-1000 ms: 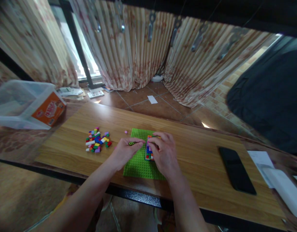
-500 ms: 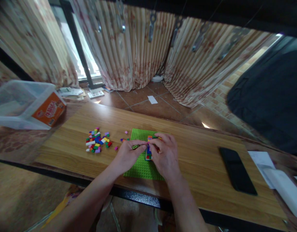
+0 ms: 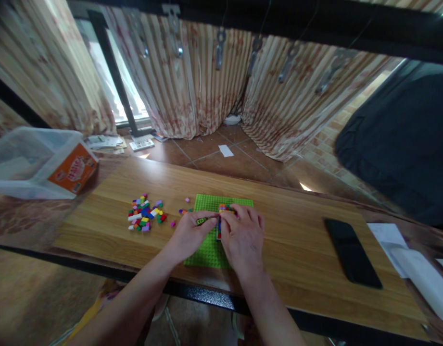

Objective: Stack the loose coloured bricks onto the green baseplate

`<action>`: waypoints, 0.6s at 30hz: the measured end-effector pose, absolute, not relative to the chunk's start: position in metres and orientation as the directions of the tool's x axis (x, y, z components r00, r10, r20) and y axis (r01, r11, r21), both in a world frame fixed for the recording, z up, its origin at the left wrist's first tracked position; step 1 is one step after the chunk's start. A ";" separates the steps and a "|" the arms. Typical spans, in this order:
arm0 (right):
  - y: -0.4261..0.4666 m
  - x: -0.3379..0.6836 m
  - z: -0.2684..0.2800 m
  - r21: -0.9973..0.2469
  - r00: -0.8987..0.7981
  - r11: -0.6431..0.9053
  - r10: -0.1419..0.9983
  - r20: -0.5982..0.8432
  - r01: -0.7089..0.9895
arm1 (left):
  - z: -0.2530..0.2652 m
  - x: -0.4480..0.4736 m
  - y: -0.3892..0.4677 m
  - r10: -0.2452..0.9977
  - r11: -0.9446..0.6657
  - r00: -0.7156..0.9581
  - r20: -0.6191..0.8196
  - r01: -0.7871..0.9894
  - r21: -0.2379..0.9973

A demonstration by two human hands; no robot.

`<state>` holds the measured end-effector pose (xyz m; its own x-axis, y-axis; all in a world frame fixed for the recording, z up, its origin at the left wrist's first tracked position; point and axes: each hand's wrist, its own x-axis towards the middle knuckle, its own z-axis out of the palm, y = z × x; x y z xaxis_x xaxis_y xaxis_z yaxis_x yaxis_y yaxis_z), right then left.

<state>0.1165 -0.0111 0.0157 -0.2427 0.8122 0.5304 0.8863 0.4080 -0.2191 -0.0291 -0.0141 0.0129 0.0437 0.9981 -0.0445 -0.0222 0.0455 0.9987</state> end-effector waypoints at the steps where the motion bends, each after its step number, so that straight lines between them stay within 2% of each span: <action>1: -0.011 0.117 0.014 -0.261 -0.223 0.419 0.805 0.549 0.870 | 0.016 -0.029 -0.014 0.994 0.103 0.030 -0.101 -0.095 0.990; 3: -0.010 0.119 0.011 -0.348 -0.174 0.443 0.789 0.590 0.826 | 0.023 -0.030 -0.014 0.963 0.266 0.028 -0.270 -0.281 0.922; 5: -0.011 0.119 0.012 -0.422 -0.120 0.463 0.772 0.624 0.780 | 0.030 -0.033 -0.014 0.912 0.392 0.082 -0.402 -0.463 0.795; 9: -0.013 0.114 0.020 -0.519 -0.079 0.513 0.759 0.647 0.683 | 0.035 -0.038 -0.010 0.834 0.494 0.229 -0.502 -0.714 0.496; 13: -0.019 0.106 0.025 -0.538 -0.119 0.572 0.745 0.656 0.619 | 0.035 -0.040 -0.007 0.820 0.432 0.274 -0.502 -0.872 0.229; 18: -0.026 0.097 0.026 -0.523 -0.181 0.620 0.728 0.661 0.586 | 0.041 -0.037 -0.006 0.856 0.274 0.176 -0.486 -0.952 0.138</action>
<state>0.0971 -0.0257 0.0261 -0.1810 0.7284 0.6608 0.5855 0.6196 -0.5227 -0.0371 -0.0064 0.0407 0.1761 0.8559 -0.4863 -0.9517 0.2742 0.1380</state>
